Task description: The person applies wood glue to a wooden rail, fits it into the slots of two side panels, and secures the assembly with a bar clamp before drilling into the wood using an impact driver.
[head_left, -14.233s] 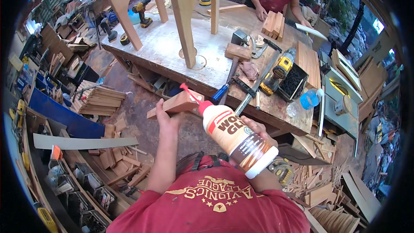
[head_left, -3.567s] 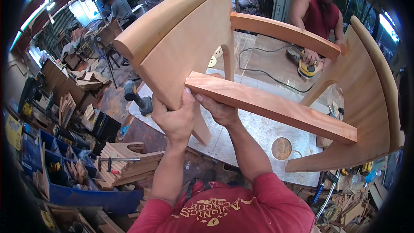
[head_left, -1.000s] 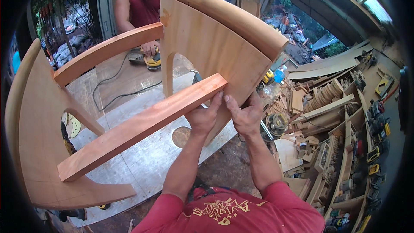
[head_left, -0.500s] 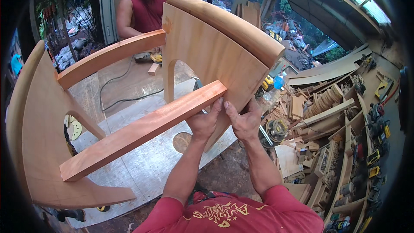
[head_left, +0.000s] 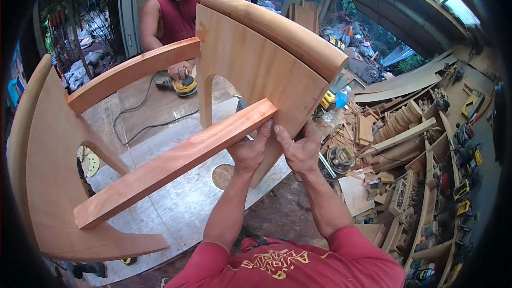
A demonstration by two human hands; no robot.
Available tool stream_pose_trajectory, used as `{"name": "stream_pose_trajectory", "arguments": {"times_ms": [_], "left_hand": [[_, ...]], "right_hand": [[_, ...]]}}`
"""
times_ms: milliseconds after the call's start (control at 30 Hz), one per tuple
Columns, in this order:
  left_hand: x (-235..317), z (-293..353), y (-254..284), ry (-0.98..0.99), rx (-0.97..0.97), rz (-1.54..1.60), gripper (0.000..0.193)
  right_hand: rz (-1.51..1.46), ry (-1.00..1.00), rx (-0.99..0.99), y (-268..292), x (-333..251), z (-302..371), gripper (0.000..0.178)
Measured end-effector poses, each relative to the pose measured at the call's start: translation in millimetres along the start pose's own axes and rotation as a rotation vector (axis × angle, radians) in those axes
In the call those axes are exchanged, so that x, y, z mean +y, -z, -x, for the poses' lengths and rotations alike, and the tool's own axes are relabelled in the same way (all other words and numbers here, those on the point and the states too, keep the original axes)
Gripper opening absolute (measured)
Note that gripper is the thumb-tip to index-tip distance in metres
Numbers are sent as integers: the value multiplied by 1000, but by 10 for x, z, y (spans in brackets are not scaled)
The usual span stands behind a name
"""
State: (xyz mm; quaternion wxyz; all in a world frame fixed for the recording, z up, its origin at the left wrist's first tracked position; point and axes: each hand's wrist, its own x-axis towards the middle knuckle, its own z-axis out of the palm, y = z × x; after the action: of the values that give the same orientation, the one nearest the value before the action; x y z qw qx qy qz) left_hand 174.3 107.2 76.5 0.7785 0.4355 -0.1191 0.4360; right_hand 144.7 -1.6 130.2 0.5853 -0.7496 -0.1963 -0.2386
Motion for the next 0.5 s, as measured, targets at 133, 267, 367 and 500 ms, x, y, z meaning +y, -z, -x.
{"name": "stream_pose_trajectory", "arguments": {"times_ms": [133, 267, 367, 500], "left_hand": [[-36, 0, 22, -17, -28, -18, 34], [25, -16, -6, -14, -24, -36, 34], [-37, -38, -19, -3, -20, -3, 34], [3, -13, 0, 34, -23, -15, 34]], "right_hand": [[10, 21, -5, 12, 68, -5, 44], [9, 30, 11, -5, 24, -4, 44], [27, 107, 67, -3, 52, -60, 35], [39, 78, 45, 10, 42, -27, 35]]}}
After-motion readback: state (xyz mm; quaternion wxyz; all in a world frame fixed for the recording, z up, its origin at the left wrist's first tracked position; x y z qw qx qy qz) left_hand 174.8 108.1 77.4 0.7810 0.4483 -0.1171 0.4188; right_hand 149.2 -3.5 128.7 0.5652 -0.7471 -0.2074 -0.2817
